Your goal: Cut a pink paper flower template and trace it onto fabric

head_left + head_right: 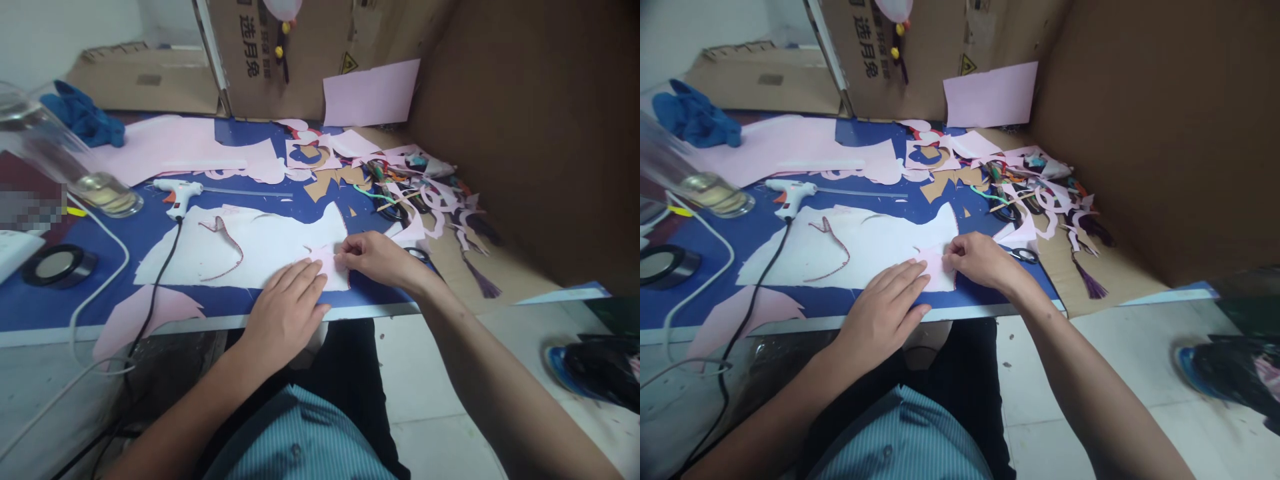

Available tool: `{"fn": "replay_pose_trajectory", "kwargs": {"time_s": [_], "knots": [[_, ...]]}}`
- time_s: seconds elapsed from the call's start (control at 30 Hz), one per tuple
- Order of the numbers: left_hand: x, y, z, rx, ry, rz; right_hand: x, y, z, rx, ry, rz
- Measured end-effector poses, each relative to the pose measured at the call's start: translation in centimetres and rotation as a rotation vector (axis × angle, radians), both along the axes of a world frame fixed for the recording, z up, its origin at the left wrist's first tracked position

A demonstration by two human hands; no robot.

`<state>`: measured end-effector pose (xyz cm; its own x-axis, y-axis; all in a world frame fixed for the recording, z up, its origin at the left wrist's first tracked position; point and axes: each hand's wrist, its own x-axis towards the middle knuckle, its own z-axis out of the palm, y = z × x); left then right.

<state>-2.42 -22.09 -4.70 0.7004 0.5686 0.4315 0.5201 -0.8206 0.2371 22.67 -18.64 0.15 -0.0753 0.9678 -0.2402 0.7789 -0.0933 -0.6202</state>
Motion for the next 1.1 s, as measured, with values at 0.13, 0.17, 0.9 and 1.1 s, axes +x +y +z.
{"fn": "replay_pose_trajectory", "kwargs": {"time_s": [0.13, 0.17, 0.9, 1.1], "knots": [[0.3, 0.2, -0.6, -0.046, 0.054, -0.002, -0.2, 0.0, -0.1, 0.008, -0.002, -0.008], [0.3, 0.2, -0.6, -0.042, 0.061, -0.003, -0.2, 0.0, -0.2, 0.011, -0.004, -0.014], [0.3, 0.2, -1.1, 0.014, 0.035, 0.000, -3.5, -8.5, -5.2, 0.641, -0.310, 0.233], [0.3, 0.1, -1.1, -0.017, 0.024, 0.008, -3.3, -8.5, -5.7, 0.656, -0.313, 0.221]]}}
